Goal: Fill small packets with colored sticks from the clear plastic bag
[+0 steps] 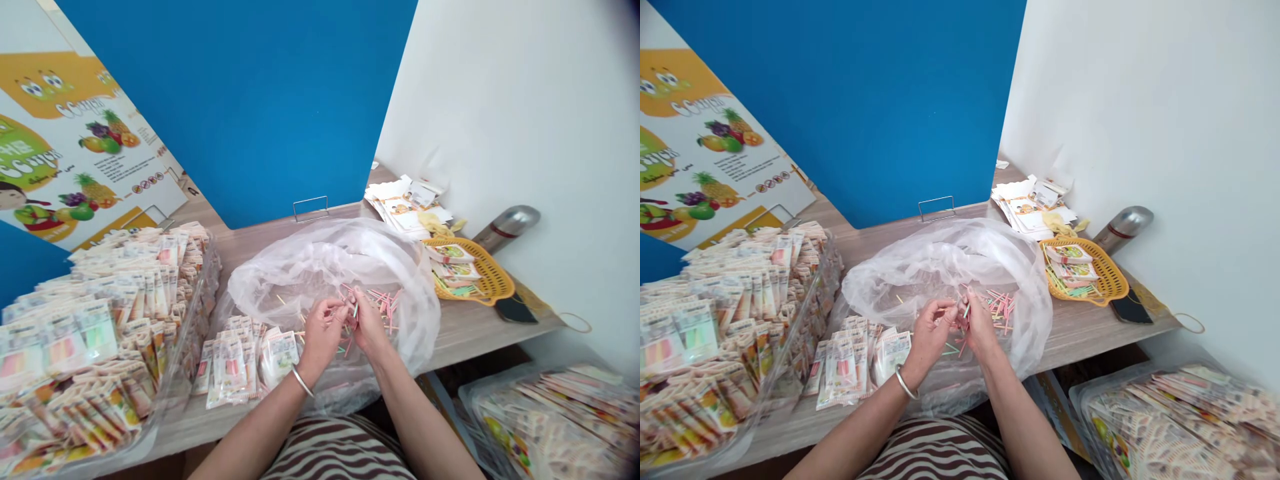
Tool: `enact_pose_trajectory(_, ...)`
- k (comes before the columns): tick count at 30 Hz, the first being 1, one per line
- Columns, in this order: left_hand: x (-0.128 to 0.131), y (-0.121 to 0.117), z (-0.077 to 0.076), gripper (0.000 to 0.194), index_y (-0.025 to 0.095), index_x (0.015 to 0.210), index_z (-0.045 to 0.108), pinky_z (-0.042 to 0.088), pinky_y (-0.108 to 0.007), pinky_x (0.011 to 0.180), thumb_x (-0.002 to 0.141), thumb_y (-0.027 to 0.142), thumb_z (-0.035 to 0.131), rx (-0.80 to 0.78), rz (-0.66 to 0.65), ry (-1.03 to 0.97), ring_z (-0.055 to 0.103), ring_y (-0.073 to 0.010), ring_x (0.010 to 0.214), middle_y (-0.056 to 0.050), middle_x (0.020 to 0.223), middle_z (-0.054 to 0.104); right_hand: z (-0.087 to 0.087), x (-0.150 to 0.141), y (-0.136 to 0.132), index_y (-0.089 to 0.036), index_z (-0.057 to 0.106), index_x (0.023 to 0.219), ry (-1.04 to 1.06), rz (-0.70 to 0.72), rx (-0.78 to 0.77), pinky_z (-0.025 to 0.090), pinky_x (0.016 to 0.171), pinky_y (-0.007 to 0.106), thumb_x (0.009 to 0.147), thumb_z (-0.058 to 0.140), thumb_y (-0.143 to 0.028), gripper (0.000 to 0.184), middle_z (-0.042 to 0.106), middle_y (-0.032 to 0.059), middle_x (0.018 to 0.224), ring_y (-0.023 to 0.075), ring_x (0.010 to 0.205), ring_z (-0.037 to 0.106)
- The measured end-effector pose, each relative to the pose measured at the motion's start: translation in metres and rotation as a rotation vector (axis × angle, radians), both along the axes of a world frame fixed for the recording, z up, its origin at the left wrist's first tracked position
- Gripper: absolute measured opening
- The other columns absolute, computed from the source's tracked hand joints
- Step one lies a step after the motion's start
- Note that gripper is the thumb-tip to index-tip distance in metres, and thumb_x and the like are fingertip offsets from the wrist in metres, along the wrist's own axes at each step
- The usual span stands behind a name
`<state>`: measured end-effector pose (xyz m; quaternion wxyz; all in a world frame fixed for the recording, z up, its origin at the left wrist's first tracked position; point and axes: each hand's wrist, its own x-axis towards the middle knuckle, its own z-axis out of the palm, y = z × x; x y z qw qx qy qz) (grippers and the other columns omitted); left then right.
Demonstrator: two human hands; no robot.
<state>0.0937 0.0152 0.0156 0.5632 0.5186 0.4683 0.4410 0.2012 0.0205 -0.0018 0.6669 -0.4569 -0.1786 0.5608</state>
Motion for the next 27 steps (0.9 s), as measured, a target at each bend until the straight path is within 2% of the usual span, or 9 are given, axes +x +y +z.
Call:
enact_pose_trajectory(2, 0.003, -0.003, 0.0, 0.03, 0.02, 0.104, 0.072, 0.049, -0.031, 0.091, 0.085, 0.044, 0.071, -0.144, 0.064, -0.166, 0.065, -0.0212, 0.103, -0.008, 0.111, 0.071, 0.0, -0.003, -0.001, -0.024, 0.041, 0.066, -0.022, -0.003, 0.041, 0.03, 0.043, 0.023, 0.08, 0.063, -0.063, 0.046, 0.038, -0.0079, 0.055, 0.0096, 0.046, 0.034)
enact_pose_trajectory(5, 0.01, -0.009, 0.001, 0.042, 0.018, 0.11, 0.071, 0.049, -0.032, 0.093, 0.086, 0.053, 0.067, -0.477, -0.007, -0.496, 0.064, -0.0213, 0.105, -0.01, 0.116, 0.071, 0.0, -0.006, -0.006, -0.025, 0.043, 0.067, -0.267, -0.032, 0.068, 0.037, 0.05, 0.027, 0.089, 0.051, -0.066, 0.048, 0.043, -0.0061, 0.055, 0.0124, 0.049, 0.039)
enact_pose_trajectory(8, 0.015, -0.015, 0.001, 0.036, 0.019, 0.113, 0.07, 0.05, -0.026, 0.083, 0.084, 0.04, 0.068, -0.612, -0.039, -0.641, 0.065, -0.0174, 0.095, -0.008, 0.112, 0.071, 0.0, -0.005, -0.01, -0.025, 0.054, 0.076, -0.639, -0.122, 0.087, 0.048, 0.066, 0.032, 0.095, 0.045, -0.061, 0.043, 0.061, 0.0, 0.07, 0.0175, 0.065, 0.056)
enact_pose_trajectory(10, 0.015, -0.016, -0.002, 0.043, 0.019, 0.12, 0.068, 0.05, -0.025, 0.078, 0.077, 0.022, 0.066, -0.526, -0.14, -0.57, 0.064, -0.0154, 0.089, -0.007, 0.114, 0.07, 0.0, 0.0, -0.012, -0.024, 0.062, 0.085, -0.763, -0.107, 0.132, 0.05, 0.085, 0.037, 0.098, 0.041, -0.057, 0.042, 0.071, 0.0069, 0.091, 0.0222, 0.089, 0.065)
enact_pose_trajectory(13, 0.013, -0.014, -0.013, 0.055, 0.02, 0.126, 0.061, 0.052, -0.029, 0.08, 0.072, 0.009, 0.061, -0.209, -0.256, -0.235, 0.063, -0.0162, 0.085, -0.008, 0.118, 0.068, -0.001, 0.005, -0.015, -0.023, 0.068, 0.094, -0.763, 0.023, 0.185, 0.046, 0.101, 0.04, 0.1, 0.037, -0.053, 0.044, 0.073, 0.0106, 0.113, 0.025, 0.114, 0.063)
enact_pose_trajectory(18, 0.006, -0.013, -0.028, 0.042, 0.016, 0.13, 0.052, 0.045, -0.047, 0.106, 0.089, 0.013, 0.05, 0.337, -0.255, 0.341, 0.055, -0.028, 0.124, -0.017, 0.133, 0.059, 0.0, 0.0, -0.021, -0.025, 0.067, 0.083, -0.762, 0.114, 0.217, 0.043, 0.108, 0.045, 0.101, 0.037, -0.054, 0.046, 0.076, 0.0091, 0.111, 0.026, 0.117, 0.064)
enact_pose_trajectory(21, 0.002, -0.017, -0.026, 0.047, 0.015, 0.139, 0.043, 0.042, -0.05, 0.11, 0.092, 0.013, 0.042, 0.419, -0.342, 0.499, 0.049, -0.0301, 0.134, -0.02, 0.143, 0.052, 0.003, -0.003, -0.024, -0.026, 0.066, 0.083, -0.696, 0.159, 0.228, 0.041, 0.111, 0.046, 0.1, 0.042, -0.055, 0.041, 0.078, 0.0071, 0.097, 0.0261, 0.114, 0.066)
enact_pose_trajectory(23, 0.0, -0.018, -0.023, 0.035, 0.015, 0.13, 0.048, 0.047, -0.049, 0.103, 0.096, 0.017, 0.038, 0.407, -0.374, 0.555, 0.057, -0.0293, 0.122, -0.019, 0.13, 0.059, 0.004, 0.0, -0.024, -0.026, 0.068, 0.097, -0.542, 0.199, 0.251, 0.045, 0.107, 0.046, 0.096, 0.048, -0.059, 0.038, 0.078, 0.0077, 0.099, 0.027, 0.113, 0.067)
enact_pose_trajectory(27, -0.005, -0.017, -0.017, 0.026, 0.017, 0.114, 0.053, 0.051, -0.044, 0.091, 0.103, 0.028, 0.031, 0.379, -0.378, 0.578, 0.063, -0.0262, 0.102, -0.013, 0.108, 0.064, -0.003, 0.012, -0.023, -0.026, 0.049, 0.142, -0.234, 0.3, 0.27, 0.051, 0.1, 0.048, 0.078, 0.064, -0.074, 0.081, 0.074, 0.0126, 0.115, 0.0315, 0.119, 0.064)
